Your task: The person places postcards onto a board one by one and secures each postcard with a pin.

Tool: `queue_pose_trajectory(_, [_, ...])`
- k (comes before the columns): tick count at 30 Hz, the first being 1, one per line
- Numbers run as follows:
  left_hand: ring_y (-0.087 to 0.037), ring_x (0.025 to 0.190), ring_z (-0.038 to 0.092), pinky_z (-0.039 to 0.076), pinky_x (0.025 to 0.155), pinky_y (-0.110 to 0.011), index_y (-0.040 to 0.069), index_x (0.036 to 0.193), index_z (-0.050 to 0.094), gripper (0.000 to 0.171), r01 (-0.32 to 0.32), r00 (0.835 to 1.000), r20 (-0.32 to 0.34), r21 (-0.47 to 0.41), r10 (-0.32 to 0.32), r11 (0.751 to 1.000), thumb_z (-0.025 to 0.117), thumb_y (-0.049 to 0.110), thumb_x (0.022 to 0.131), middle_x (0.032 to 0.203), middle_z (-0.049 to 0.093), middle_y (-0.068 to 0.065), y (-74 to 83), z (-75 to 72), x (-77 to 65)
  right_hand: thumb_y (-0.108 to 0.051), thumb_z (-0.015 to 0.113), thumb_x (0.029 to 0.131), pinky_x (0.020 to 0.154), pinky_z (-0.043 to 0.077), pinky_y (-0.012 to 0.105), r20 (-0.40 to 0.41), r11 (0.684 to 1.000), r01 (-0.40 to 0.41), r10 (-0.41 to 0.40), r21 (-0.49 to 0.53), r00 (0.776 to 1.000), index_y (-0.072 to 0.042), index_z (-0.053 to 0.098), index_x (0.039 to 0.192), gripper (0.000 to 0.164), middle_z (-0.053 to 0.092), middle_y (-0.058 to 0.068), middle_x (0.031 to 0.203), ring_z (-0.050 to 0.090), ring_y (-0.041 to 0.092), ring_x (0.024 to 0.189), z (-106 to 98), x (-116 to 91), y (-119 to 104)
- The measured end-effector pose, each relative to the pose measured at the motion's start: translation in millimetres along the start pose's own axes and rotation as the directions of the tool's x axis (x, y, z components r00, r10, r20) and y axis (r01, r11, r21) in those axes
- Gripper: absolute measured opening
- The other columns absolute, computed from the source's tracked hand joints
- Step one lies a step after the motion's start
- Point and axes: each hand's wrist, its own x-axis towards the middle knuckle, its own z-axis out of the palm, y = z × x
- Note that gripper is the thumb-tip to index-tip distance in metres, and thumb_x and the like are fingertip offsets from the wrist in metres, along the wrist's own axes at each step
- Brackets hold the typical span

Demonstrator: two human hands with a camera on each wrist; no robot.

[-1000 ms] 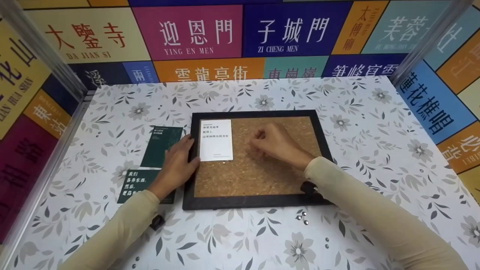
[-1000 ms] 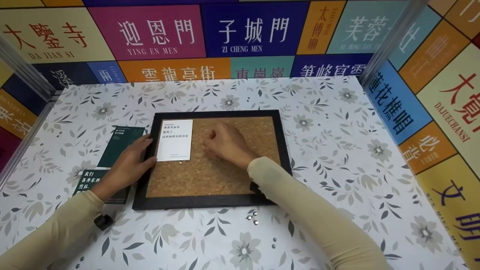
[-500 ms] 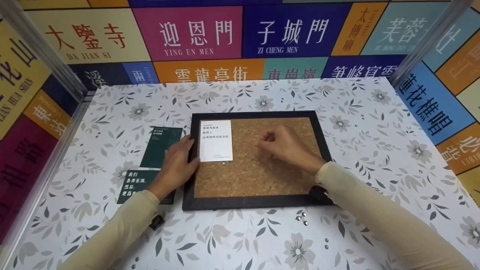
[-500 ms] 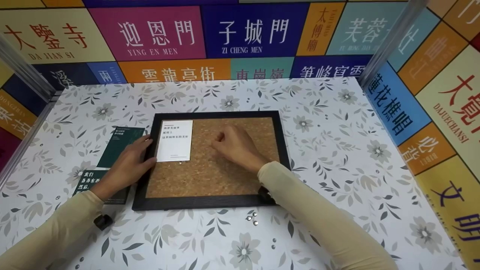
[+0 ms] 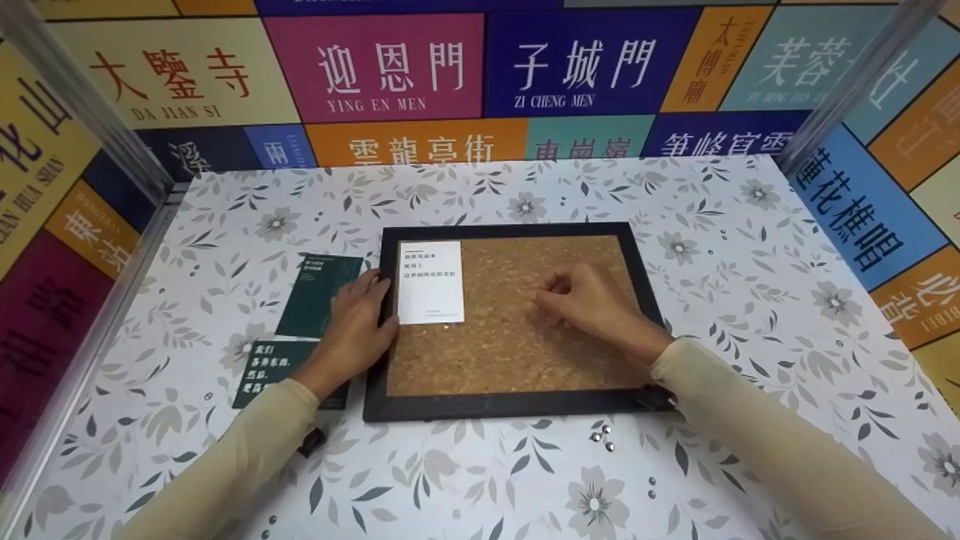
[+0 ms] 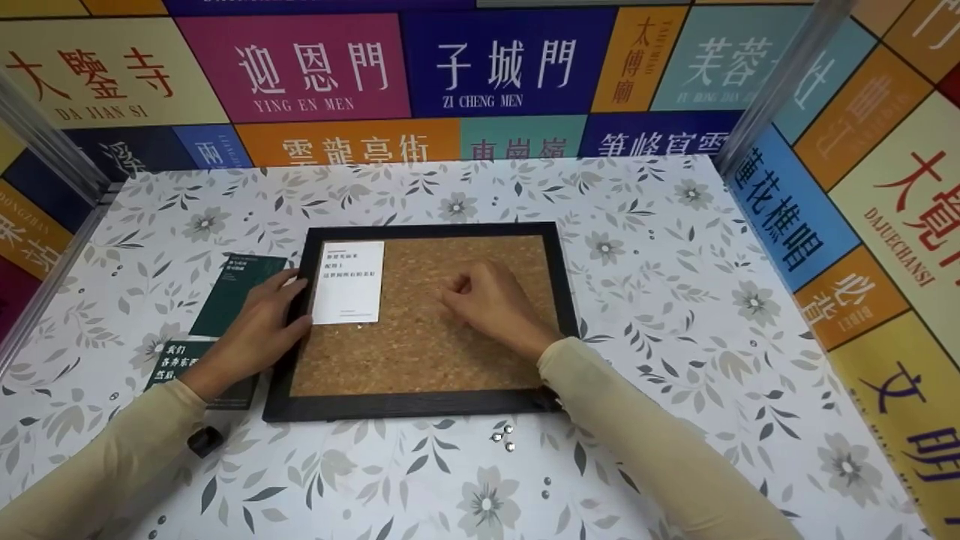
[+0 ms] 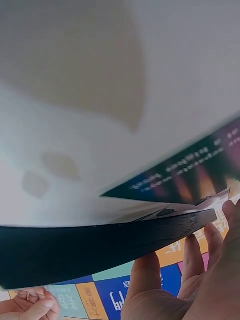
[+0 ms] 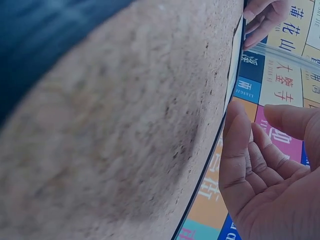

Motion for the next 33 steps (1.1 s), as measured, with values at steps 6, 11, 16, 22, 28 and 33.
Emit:
queue_pose_trajectory(6, [-0.058,0.152,0.036,0.018,0.125,-0.079,-0.013,0.152,0.055,0.053,-0.045,0.998,-0.052,-0.037,0.043,0.998,0.068,0.002,0.102,0.169,0.041,-0.030,-0.4,2.2,-2.6,-0.005,0.076,0.101,0.055,0.060,0.029,0.006,0.999,-0.008,0.008,0.051,1.000,0.002,0.076,0.096,0.009,0.077,0.018,0.087,0.071,0.022,0.063,-1.1,-4.1,7.5])
queue_pose_trajectory(11, [-0.059,0.152,0.037,0.024,0.124,-0.075,-0.011,0.151,0.058,0.050,-0.049,0.997,-0.068,-0.059,0.045,0.997,0.068,0.008,0.106,0.169,0.043,-0.028,0.1,5.0,-3.3,-0.010,0.077,0.102,0.056,0.060,0.029,0.006,0.998,-0.015,0.014,0.055,1.000,0.001,0.076,0.098,0.011,0.077,0.017,0.088,0.071,0.021,0.065,-2.0,-9.9,11.6])
queue_pose_trajectory(16, [-0.059,0.151,0.038,0.027,0.123,-0.072,-0.009,0.151,0.059,0.050,-0.027,0.998,-0.053,-0.044,0.025,0.999,0.070,0.012,0.107,0.169,0.042,-0.029,1.1,6.9,-2.7,-0.008,0.077,0.101,0.055,0.059,0.027,0.014,0.999,0.020,-0.021,0.048,1.000,0.002,0.076,0.096,0.011,0.077,0.016,0.086,0.071,0.021,0.065,-3.2,-18.2,15.8])
queue_pose_trajectory(22, [-0.057,0.150,0.041,0.028,0.122,-0.074,-0.006,0.151,0.061,0.051,-0.013,0.999,-0.035,-0.027,0.012,1.000,0.072,0.014,0.106,0.170,0.043,-0.026,2.5,7.2,-1.9,-0.006,0.076,0.101,0.057,0.059,0.027,0.030,0.997,0.050,-0.052,0.055,0.998,0.003,0.075,0.095,0.011,0.077,0.017,0.087,0.073,0.025,0.067,-4.4,-28.6,19.6])
queue_pose_trajectory(28, [-0.055,0.150,0.041,0.025,0.121,-0.080,-0.005,0.151,0.062,0.051,-0.007,1.000,-0.016,-0.027,0.006,1.000,0.073,0.014,0.106,0.170,0.044,-0.022,3.7,7.1,-1.0,-0.006,0.077,0.101,0.058,0.058,0.025,0.022,0.996,0.082,-0.083,0.026,0.996,0.000,0.078,0.097,0.007,0.078,0.013,0.087,0.074,0.026,0.069,-3.6,-41.4,22.0])
queue_pose_trajectory(33, [-0.055,0.150,0.041,0.026,0.121,-0.078,-0.005,0.152,0.061,0.051,-0.008,1.000,-0.018,-0.024,0.008,1.000,0.073,0.013,0.106,0.170,0.044,-0.021,4.4,6.9,-0.6,-0.005,0.080,0.098,0.068,0.058,0.022,-0.019,0.989,0.137,-0.138,-0.056,0.990,-0.002,0.079,0.094,0.005,0.080,0.006,0.086,0.074,0.019,0.075,-4.4,-52.1,22.9])
